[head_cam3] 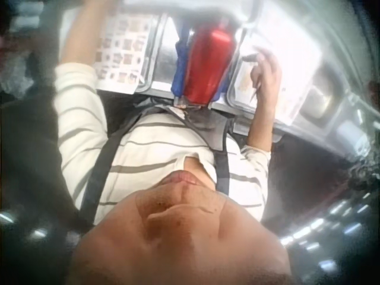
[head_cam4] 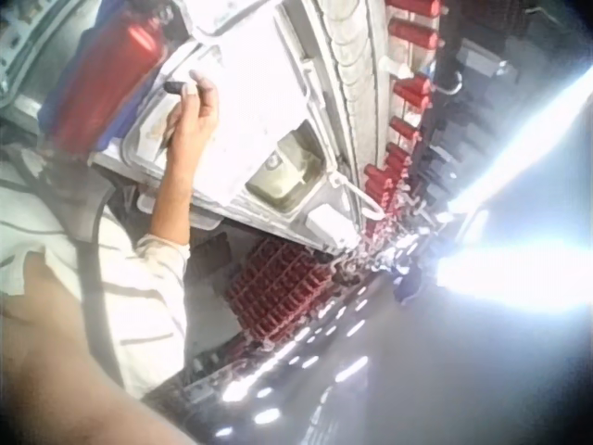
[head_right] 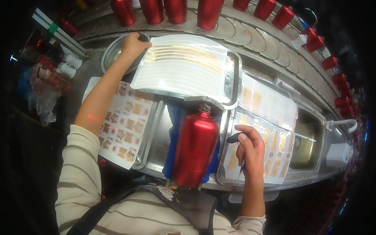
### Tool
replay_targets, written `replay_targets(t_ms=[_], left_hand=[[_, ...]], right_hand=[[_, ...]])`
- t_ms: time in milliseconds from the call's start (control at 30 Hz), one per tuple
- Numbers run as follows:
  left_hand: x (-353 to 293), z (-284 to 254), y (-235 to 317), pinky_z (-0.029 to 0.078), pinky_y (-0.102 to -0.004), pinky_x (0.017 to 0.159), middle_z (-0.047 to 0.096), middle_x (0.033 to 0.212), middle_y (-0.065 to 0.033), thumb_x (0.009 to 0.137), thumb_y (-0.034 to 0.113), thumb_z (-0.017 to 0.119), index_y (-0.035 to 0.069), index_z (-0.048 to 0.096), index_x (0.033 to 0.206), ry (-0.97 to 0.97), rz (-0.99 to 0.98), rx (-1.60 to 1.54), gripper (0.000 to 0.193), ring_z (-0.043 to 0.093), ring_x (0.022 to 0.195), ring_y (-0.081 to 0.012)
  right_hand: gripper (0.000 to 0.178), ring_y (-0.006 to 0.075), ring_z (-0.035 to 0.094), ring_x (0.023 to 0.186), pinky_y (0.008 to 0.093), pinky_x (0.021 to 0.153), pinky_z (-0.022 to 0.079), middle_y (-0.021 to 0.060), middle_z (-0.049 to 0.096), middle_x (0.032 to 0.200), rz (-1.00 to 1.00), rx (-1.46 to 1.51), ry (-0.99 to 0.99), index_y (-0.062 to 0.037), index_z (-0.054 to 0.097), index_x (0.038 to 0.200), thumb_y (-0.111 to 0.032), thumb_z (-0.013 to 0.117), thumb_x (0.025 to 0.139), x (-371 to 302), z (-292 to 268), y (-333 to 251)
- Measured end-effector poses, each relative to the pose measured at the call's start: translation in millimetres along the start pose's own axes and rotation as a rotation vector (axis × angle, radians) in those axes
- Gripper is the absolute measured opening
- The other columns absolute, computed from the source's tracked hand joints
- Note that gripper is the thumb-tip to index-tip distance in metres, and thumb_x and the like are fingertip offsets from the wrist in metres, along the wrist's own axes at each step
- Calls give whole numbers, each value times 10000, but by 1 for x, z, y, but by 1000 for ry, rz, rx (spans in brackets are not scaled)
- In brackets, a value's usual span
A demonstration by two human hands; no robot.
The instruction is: The person applies gold stickers to red cylindrical bottles. They peel each sticker from a sheet, align it on the bottle, and smooth it with a blue cloth. The person repeats this process for multiple bottles, placing finished ones aside.
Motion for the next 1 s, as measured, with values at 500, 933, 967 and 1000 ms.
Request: replay_targets(t_ms=[500,933,967,1000], left_hand=[[-159,-69,220,494,-264,665,630,789,-47,855,-3,679,-46,580,1111,-558,815,-832,277,597,735,-98],[-334,-81,90,509,-261,807,676,922,-41,877,-16,695,-12,520,1293,-522,364,-932,451,635,853,-102],[-349,-73,81,501,-268,837,674,925,-40,872,-24,695,-16,517,1301,-536,288,-929,465,633,873,-105],[-363,-65,72,496,-269,842,672,923,-39,865,-36,696,-17,515,1306,-526,241,-943,478,630,877,-105]], right_hand=[[337,10,404,488,177,459,299,-62,522,675,-501,-323,-403,37,602,1077,-79,587,761,103,47,-128],[119,74,562,696,214,631,420,46,662,767,-234,-330,-223,27,728,867,-88,753,846,-69,11,-62],[102,77,562,692,214,629,417,46,658,766,-204,-332,-214,24,729,851,-72,757,832,-76,9,-50],[90,76,551,681,216,616,403,42,651,761,-198,-320,-203,19,728,841,-64,755,824,-83,10,-41]])
Point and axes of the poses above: each hand's wrist, its own x-axis towards the middle knuckle, its own z-axis out of the palm, y = z × x, the point moved 4 cm from there along x, towards the middle knuckle
